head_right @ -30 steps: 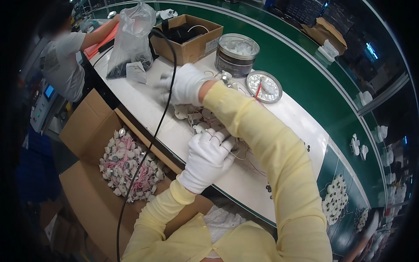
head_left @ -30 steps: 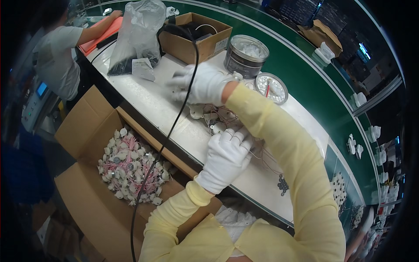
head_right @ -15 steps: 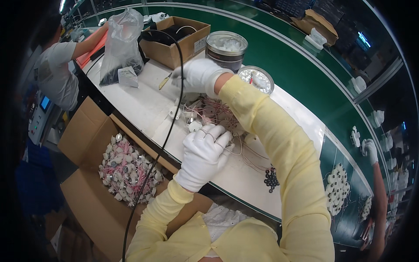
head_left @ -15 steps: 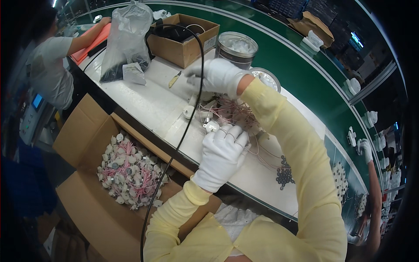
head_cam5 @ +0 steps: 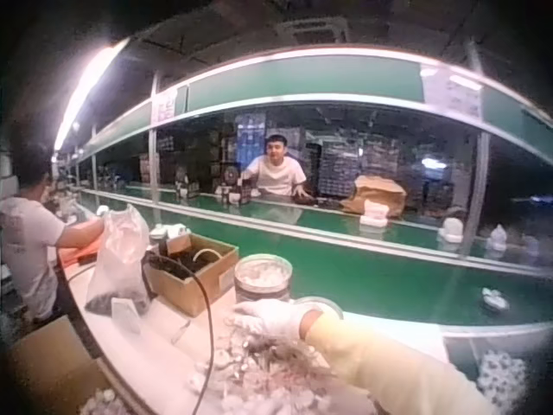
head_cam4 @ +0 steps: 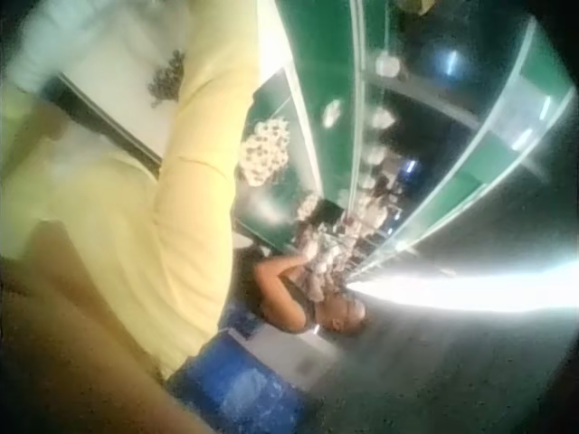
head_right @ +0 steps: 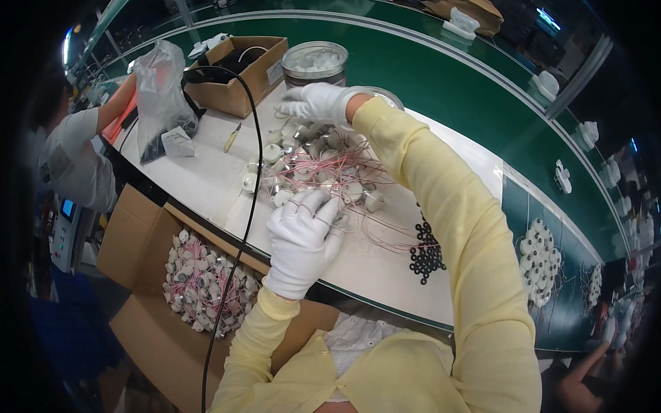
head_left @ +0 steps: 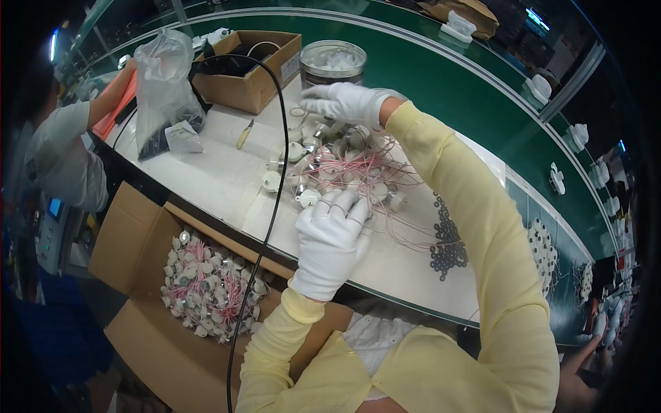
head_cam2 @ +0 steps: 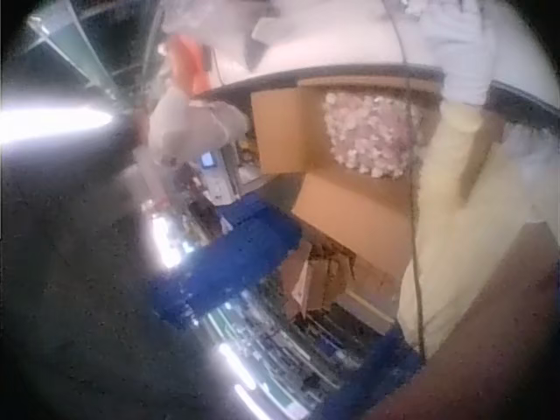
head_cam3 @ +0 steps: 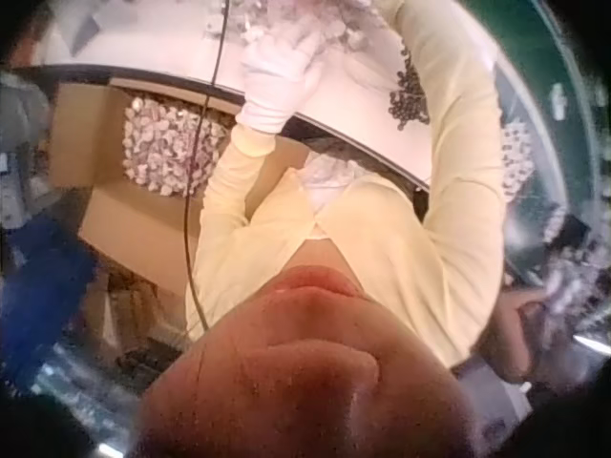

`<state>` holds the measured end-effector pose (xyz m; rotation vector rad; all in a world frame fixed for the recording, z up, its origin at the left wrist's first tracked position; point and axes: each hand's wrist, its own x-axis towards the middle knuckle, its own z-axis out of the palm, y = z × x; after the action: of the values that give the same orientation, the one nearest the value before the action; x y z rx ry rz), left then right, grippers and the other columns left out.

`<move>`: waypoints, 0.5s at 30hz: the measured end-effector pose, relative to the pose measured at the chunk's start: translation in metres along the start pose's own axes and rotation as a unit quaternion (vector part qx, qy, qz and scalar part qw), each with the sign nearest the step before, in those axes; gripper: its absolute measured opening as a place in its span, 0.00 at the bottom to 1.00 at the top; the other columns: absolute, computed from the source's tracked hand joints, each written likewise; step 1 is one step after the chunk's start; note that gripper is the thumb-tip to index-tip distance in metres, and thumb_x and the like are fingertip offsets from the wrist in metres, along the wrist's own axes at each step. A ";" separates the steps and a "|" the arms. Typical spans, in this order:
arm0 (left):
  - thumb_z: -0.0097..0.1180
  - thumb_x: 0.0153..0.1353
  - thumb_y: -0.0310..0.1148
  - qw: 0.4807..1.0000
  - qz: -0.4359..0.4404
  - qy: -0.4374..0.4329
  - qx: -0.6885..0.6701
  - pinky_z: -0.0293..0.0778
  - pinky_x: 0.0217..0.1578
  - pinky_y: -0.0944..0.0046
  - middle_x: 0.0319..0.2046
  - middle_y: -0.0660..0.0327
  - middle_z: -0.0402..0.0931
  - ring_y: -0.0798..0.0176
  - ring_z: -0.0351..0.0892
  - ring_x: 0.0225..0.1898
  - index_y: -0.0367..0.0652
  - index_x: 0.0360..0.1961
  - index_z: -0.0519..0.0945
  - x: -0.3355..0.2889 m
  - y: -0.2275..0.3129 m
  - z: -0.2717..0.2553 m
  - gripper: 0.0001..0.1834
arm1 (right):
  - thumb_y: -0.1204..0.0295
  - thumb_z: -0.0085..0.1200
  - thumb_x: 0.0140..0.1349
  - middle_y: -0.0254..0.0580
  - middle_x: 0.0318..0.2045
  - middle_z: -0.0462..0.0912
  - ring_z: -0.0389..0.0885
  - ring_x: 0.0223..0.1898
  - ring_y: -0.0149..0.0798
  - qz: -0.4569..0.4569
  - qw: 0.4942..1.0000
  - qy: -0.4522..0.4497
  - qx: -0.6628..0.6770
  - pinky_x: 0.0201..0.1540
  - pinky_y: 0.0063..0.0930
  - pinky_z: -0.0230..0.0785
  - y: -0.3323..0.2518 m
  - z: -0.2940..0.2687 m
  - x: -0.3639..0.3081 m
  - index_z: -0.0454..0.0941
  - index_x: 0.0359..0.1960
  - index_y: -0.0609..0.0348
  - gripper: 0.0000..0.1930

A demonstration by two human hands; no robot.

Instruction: The person assembles small white electronic components by inserting black washers into them and connecting red and white wires. They use a red-handled tool to apply a white substance from a container onto the components, then place the finished units on a green work surface.

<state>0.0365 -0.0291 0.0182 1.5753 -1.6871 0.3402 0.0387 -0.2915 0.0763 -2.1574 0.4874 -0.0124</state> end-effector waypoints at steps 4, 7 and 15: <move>0.71 0.50 0.30 1.000 0.000 0.005 0.014 0.78 0.43 0.51 0.47 0.56 0.82 0.49 0.82 0.47 0.44 0.46 0.85 -0.004 -0.005 -0.002 0.20 | 0.45 0.48 0.77 0.49 0.61 0.83 0.80 0.62 0.44 -0.015 0.976 -0.035 -0.212 0.66 0.35 0.72 -0.039 0.006 -0.031 0.71 0.71 0.55 0.32; 0.72 0.51 0.31 1.000 0.014 0.002 0.011 0.78 0.43 0.51 0.45 0.56 0.82 0.48 0.82 0.46 0.44 0.45 0.85 0.000 -0.004 0.001 0.19 | 0.49 0.47 0.79 0.48 0.54 0.86 0.83 0.58 0.41 -0.146 0.977 0.028 -0.153 0.60 0.31 0.75 -0.013 -0.012 -0.053 0.74 0.69 0.55 0.28; 0.75 0.50 0.32 0.997 0.027 0.063 0.019 0.76 0.47 0.51 0.46 0.61 0.79 0.51 0.78 0.49 0.49 0.49 0.85 -0.016 -0.006 -0.003 0.22 | 0.59 0.55 0.72 0.45 0.39 0.89 0.87 0.39 0.45 -0.144 0.954 0.059 -0.255 0.43 0.34 0.79 -0.052 0.002 -0.189 0.85 0.54 0.52 0.16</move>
<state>0.0421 -0.0168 0.0078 1.5062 -1.6356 0.4917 -0.1178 -0.1973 0.1478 -2.7332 0.2526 -0.1993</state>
